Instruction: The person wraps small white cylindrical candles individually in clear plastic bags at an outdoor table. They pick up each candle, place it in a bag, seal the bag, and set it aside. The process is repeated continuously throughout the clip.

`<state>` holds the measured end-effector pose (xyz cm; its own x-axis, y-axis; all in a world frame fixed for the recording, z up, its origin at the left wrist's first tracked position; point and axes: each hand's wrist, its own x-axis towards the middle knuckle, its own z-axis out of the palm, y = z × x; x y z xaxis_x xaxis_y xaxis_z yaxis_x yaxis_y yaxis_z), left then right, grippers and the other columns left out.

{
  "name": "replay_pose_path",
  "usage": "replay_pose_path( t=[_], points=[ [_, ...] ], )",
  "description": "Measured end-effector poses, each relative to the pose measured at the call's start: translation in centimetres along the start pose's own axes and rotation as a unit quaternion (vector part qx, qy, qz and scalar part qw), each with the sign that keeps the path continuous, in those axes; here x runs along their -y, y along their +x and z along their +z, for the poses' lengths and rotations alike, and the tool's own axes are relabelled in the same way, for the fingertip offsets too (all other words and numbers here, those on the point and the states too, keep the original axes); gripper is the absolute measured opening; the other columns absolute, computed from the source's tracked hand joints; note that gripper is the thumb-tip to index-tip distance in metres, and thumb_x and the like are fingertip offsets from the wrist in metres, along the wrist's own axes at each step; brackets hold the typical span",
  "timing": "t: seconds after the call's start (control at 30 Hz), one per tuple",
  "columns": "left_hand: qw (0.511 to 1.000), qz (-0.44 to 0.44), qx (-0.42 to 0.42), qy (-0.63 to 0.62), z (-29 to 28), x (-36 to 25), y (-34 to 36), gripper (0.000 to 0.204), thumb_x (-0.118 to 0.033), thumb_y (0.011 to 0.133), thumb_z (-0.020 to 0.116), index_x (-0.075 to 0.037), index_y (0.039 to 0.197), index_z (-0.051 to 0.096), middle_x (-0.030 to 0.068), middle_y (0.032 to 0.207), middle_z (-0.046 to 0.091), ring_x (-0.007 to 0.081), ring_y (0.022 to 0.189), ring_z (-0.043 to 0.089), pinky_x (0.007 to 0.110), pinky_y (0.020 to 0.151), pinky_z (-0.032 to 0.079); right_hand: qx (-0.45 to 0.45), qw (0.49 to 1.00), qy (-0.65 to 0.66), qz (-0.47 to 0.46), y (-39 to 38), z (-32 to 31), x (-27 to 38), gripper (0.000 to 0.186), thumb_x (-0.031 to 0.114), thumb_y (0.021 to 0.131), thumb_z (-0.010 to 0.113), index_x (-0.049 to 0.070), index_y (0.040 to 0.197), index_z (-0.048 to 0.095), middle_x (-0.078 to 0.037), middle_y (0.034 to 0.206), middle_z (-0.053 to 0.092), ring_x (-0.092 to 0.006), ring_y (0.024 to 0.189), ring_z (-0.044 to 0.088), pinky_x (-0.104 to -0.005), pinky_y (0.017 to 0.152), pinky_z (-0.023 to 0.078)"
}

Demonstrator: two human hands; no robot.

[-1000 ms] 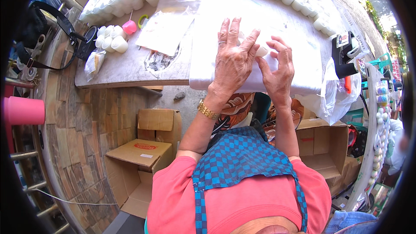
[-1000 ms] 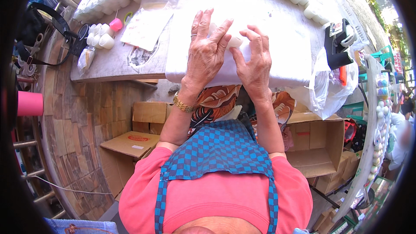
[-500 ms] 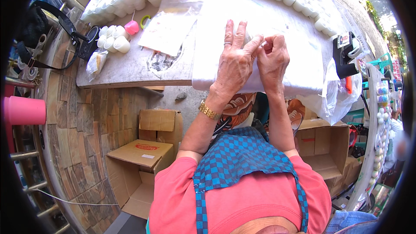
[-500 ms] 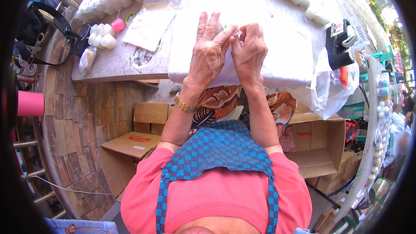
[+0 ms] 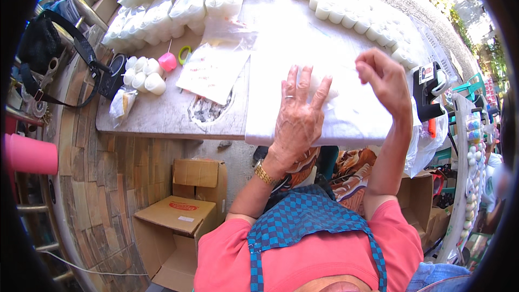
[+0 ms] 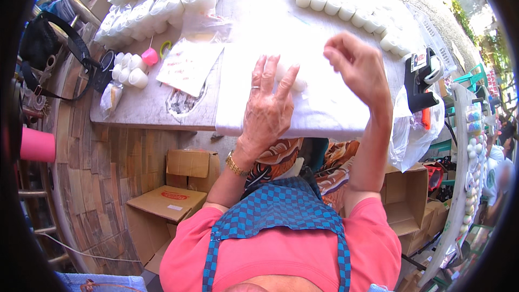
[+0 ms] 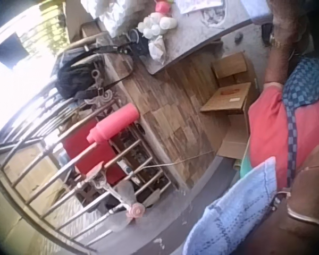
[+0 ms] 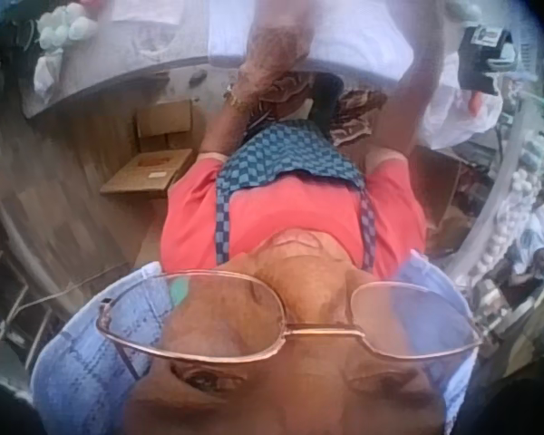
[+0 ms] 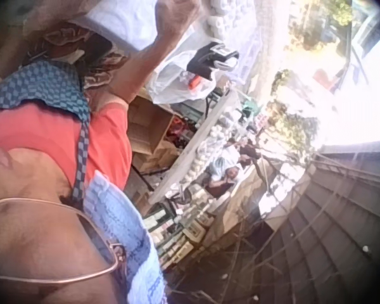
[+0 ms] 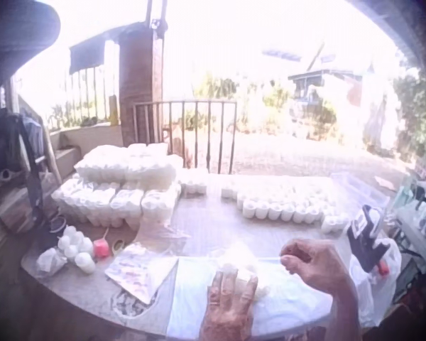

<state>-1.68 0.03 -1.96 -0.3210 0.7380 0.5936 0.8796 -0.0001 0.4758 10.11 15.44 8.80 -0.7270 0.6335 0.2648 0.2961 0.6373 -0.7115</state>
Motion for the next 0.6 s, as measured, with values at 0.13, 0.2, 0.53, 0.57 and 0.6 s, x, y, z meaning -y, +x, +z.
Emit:
replay_pose_path(
  t=[0.13,0.2,0.53,0.57,0.6],
  points=[
    [1.000,-0.012,0.003,-0.015,-0.9,-0.6,0.2,0.070,0.001,0.076,0.059,-0.013,0.143,0.048,0.0241,0.152,0.031,0.0476,0.142,0.026,0.051,0.116,0.030,-0.042,0.975,-0.202,-0.087,12.4,1.9,-2.6,0.026,0.026,0.090,0.063,0.004,0.103,0.070,-0.015,0.096,0.073,-0.0291,0.088,0.070,-0.0389,0.080,0.053],
    [0.999,-0.011,0.015,-0.034,-1.3,-0.7,0.2,0.070,0.002,0.076,0.059,-0.013,0.143,0.049,0.0238,0.153,0.030,0.0477,0.143,0.025,0.052,0.116,0.029,-0.005,0.962,-0.266,-0.060,18.7,3.6,-3.7,0.040,0.026,0.090,0.064,0.008,0.126,0.061,-0.015,0.116,0.069,-0.0295,0.110,0.066,-0.0366,0.096,0.049],
    [0.998,-0.018,0.012,-0.061,-1.6,-0.6,0.3,0.065,-0.001,0.077,0.061,-0.011,0.141,0.050,0.0236,0.150,0.032,0.0479,0.140,0.028,0.058,0.114,0.028,0.010,0.788,-0.589,-0.176,26.9,11.5,-6.1,0.044,0.012,0.086,0.067,0.023,0.128,0.058,-0.008,0.122,0.059,-0.0236,0.130,0.049,-0.0722,0.106,0.026],
    [0.998,-0.020,-0.005,-0.063,-1.5,-0.6,0.5,0.065,-0.002,0.078,0.062,-0.010,0.141,0.050,0.0233,0.148,0.035,0.0468,0.138,0.032,0.058,0.114,0.029,-0.006,0.816,-0.548,-0.181,26.3,11.1,-6.3,0.043,0.012,0.085,0.068,0.022,0.126,0.058,-0.008,0.120,0.060,-0.0245,0.125,0.053,-0.0671,0.104,0.032],
    [0.997,-0.020,-0.021,-0.066,-1.4,-0.6,0.7,0.065,-0.003,0.078,0.063,-0.010,0.141,0.050,0.0230,0.145,0.038,0.0457,0.135,0.036,0.058,0.113,0.029,-0.024,0.842,-0.507,-0.183,25.5,10.3,-6.6,0.041,0.012,0.085,0.068,0.020,0.124,0.058,-0.009,0.118,0.062,-0.0253,0.120,0.057,-0.0620,0.102,0.037]
  ],
)
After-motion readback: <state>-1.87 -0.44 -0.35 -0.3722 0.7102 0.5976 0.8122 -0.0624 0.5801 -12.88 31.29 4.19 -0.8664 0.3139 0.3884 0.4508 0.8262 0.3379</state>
